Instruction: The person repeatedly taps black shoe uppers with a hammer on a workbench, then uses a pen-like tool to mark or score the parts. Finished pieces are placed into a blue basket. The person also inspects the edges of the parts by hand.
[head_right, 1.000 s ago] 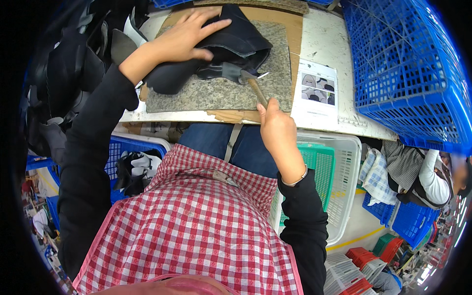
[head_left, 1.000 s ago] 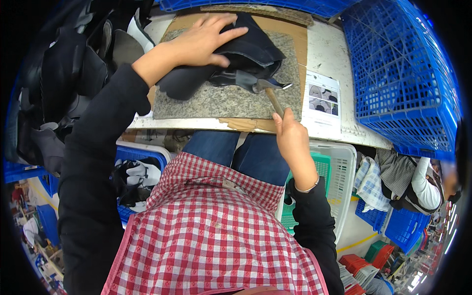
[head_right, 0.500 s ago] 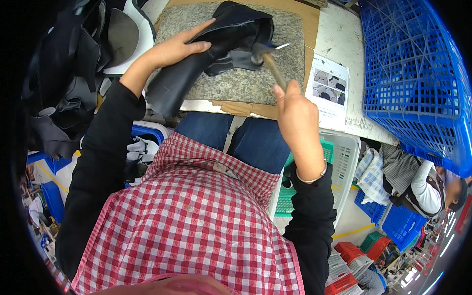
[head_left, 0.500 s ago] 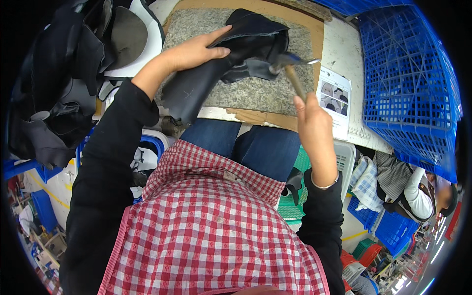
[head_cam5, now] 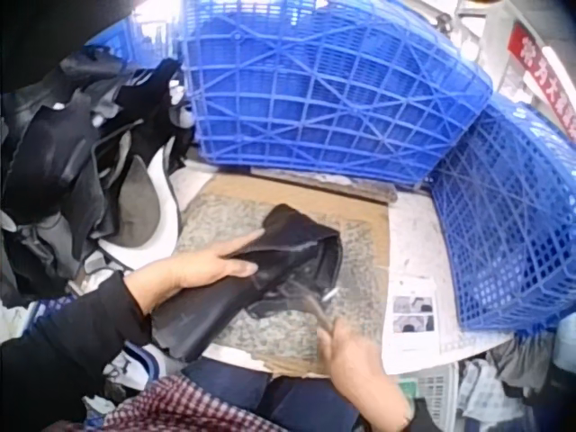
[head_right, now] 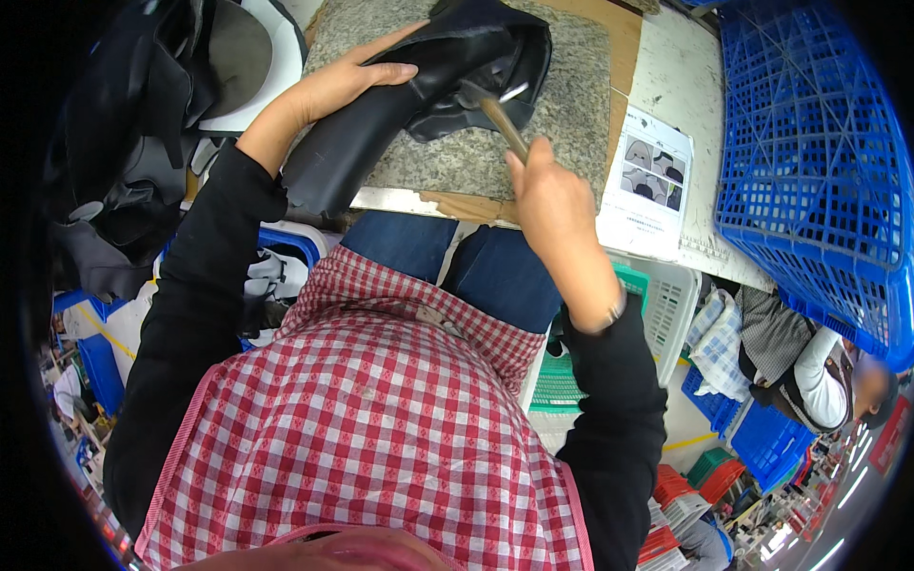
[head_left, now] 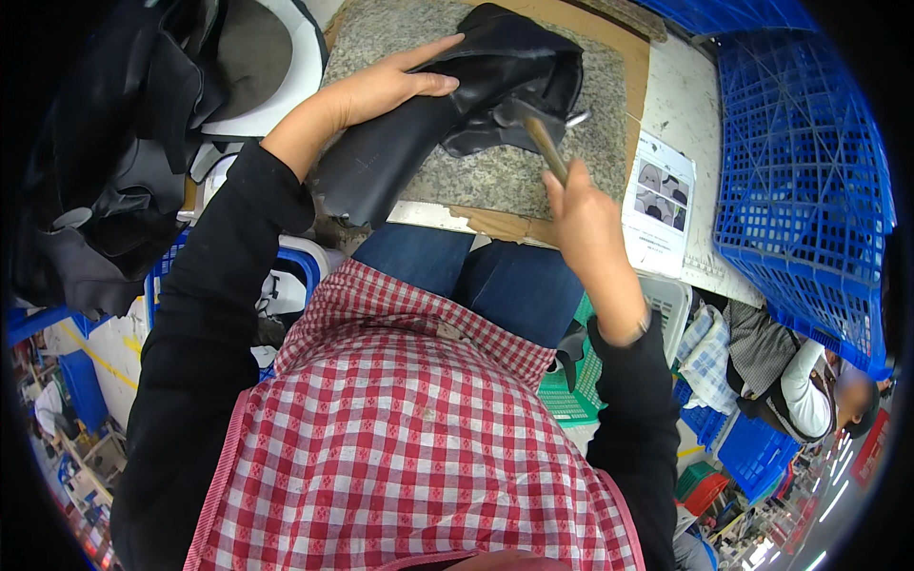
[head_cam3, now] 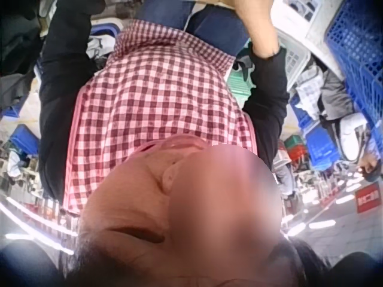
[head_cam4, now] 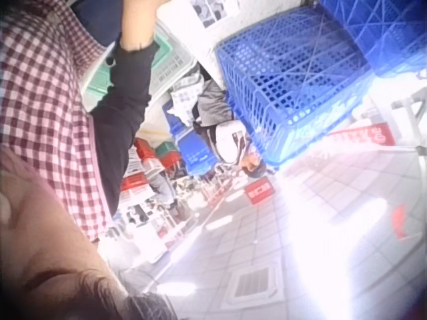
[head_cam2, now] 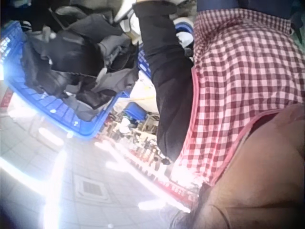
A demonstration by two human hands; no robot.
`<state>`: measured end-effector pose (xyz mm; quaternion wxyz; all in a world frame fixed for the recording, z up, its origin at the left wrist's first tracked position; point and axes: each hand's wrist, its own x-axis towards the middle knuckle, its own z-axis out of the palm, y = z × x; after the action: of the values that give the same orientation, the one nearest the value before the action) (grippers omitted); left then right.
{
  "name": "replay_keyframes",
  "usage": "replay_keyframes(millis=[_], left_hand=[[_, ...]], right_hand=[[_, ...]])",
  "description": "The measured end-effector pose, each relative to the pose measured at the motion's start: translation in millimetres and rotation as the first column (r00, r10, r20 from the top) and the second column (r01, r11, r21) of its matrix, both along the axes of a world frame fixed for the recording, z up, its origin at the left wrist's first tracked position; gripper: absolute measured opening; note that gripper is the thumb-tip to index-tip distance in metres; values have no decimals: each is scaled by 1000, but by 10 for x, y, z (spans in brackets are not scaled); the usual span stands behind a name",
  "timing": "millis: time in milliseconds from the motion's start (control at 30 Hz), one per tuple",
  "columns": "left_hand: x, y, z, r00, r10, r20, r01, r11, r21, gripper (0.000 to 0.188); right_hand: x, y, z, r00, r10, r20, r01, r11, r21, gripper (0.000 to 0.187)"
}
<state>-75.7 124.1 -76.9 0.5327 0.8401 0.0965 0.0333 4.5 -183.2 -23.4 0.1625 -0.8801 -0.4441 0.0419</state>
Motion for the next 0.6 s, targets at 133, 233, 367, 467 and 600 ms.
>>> replay_keyframes(millis=[133, 233, 367, 467, 600], left_hand=[[42, -43, -59, 997, -8, 72, -5, 985, 172, 68], [29, -50, -39, 1000, -2, -31, 1, 999, -43, 66], [33, 12, -66, 989, -9, 150, -14, 988, 153, 67], [51, 7, -100, 1000, 6, 16, -6, 1000, -16, 68], [14, -117, 39, 993, 16, 116, -22, 998, 52, 67]], right_hand=[[4, 30, -76, 982, -128, 140, 122, 991, 52, 31], [-40, -26, -105, 996, -68, -58, 74, 991, 108, 31], [-89, -11, -75, 989, 5, 147, -14, 998, 61, 29], [-159, 88, -86, 999, -49, -4, 49, 990, 132, 30], [-229, 120, -247, 1000, 21, -13, -21, 1000, -15, 31]])
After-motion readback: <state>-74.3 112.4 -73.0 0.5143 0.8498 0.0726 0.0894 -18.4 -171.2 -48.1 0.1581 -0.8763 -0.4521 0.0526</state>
